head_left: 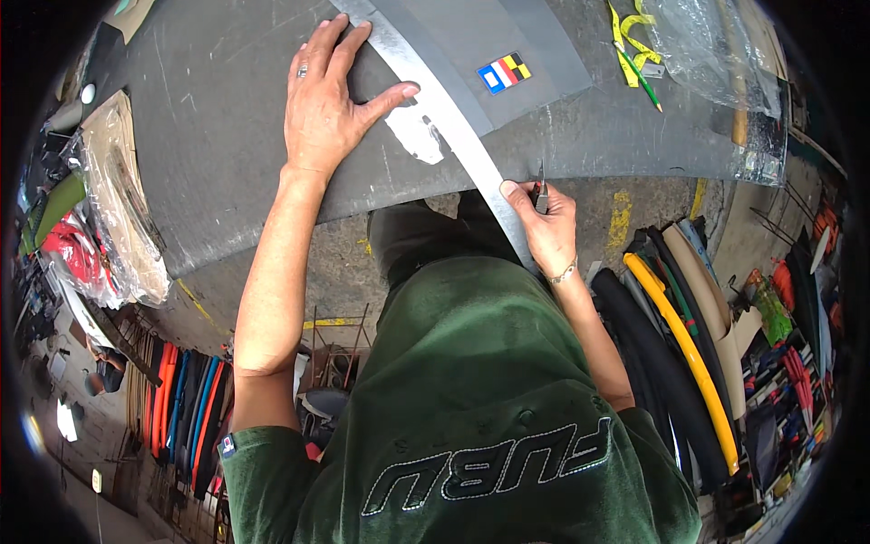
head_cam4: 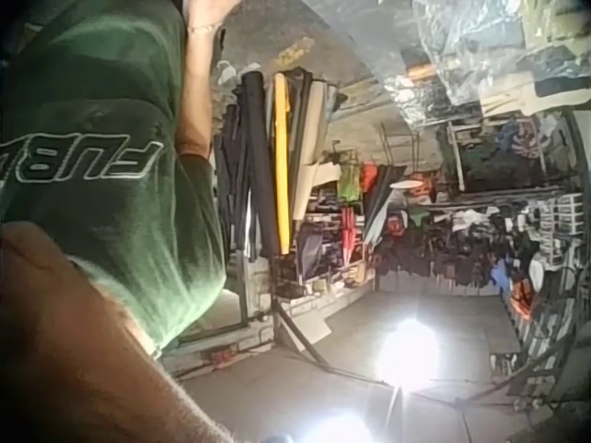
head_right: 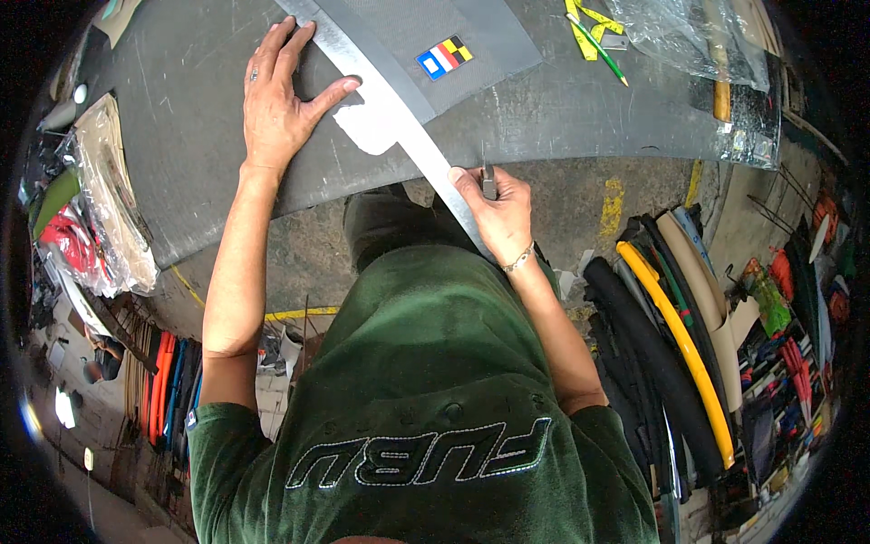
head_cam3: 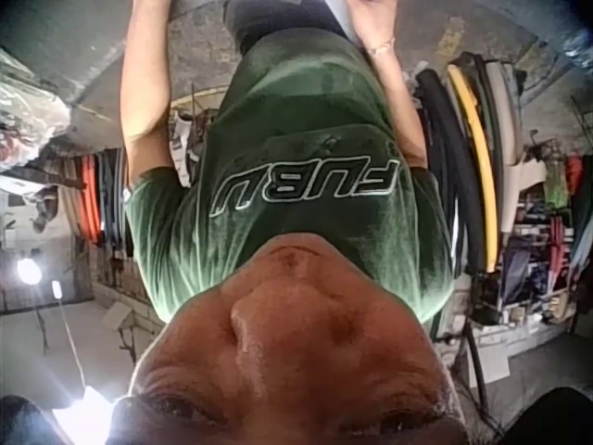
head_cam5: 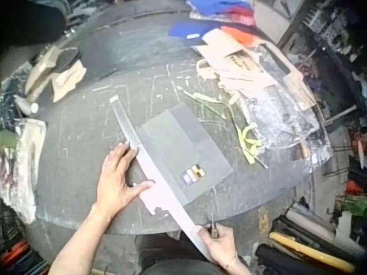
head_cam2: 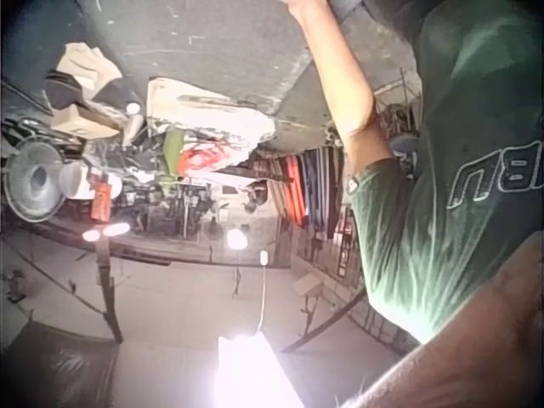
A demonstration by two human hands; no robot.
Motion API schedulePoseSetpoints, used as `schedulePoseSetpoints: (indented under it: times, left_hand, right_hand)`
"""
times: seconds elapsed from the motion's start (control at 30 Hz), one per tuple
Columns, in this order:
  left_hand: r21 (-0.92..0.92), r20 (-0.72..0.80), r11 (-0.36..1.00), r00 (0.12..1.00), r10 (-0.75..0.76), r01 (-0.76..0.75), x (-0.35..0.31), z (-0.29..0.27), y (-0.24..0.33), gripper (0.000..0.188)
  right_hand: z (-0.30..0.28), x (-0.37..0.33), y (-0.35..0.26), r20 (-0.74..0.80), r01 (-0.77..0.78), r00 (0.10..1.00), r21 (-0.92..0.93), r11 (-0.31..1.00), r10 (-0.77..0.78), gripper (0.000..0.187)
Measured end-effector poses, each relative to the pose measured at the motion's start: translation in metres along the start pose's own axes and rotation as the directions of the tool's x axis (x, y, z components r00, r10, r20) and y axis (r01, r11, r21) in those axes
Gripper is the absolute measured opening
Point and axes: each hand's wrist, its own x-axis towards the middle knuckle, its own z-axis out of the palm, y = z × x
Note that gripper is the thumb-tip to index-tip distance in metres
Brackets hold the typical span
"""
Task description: The recorder uses a metal ruler and a utility knife to measure and cut a rectangular piece of grey material on a workbench.
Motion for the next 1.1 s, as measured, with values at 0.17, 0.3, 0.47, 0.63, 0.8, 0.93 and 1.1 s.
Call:
schedulePoseSetpoints:
  times: [0.17, 0.3, 0.47, 0.63, 0.8, 0.93, 1.1]
  left_hand:
    - [0.007, 0.006, 1.0, 1.0, -0.002, 0.002, 0.0, -0.0003, 0.0, 0.088]
    - [0.019, 0.012, 1.0, 1.0, -0.012, 0.011, 0.0006, -0.002, 0.001, 0.088]
    - [0.032, 0.014, 0.999, 1.0, -0.01, 0.01, 0.0007, -0.0034, 0.0018, 0.088]
    - [0.003, 0.045, 1.0, 0.999, -0.029, 0.029, 0.0011, -0.0049, 0.0059, 0.088]
    - [-0.005, 0.042, 1.0, 0.999, -0.029, 0.03, 0.0023, -0.0072, 0.0061, 0.088]
    - [-0.012, 0.045, 0.999, 0.998, -0.032, 0.033, 0.0013, -0.0063, 0.0038, 0.088]
    - [-0.012, 0.058, 0.999, 0.998, -0.035, 0.035, 0.0014, -0.0054, 0.0038, 0.088]
  right_hand:
    - [0.0, 0.0004, -0.0004, 0.0, -0.019, 1.0, -0.014, 1.0, 0.019, 0.025]
    - [0.0002, 0.0014, 0.0005, -0.002, -0.006, 1.0, -0.037, 0.999, 0.005, 0.025]
    - [-0.0003, 0.0017, 0.0013, -0.005, 0.002, 1.0, -0.075, 0.997, -0.002, 0.025]
    - [-0.0003, -0.0011, 0.0012, -0.019, -0.045, 0.999, -0.041, 0.998, 0.044, 0.024]
    - [0.0002, -0.0007, 0.0046, -0.027, -0.035, 0.999, -0.042, 0.999, 0.034, 0.024]
    - [0.0005, -0.0007, 0.002, -0.032, -0.014, 0.999, -0.046, 0.999, 0.012, 0.023]
    - [0.0007, -0.0005, 0.0036, -0.036, 0.005, 0.999, -0.044, 0.999, -0.007, 0.024]
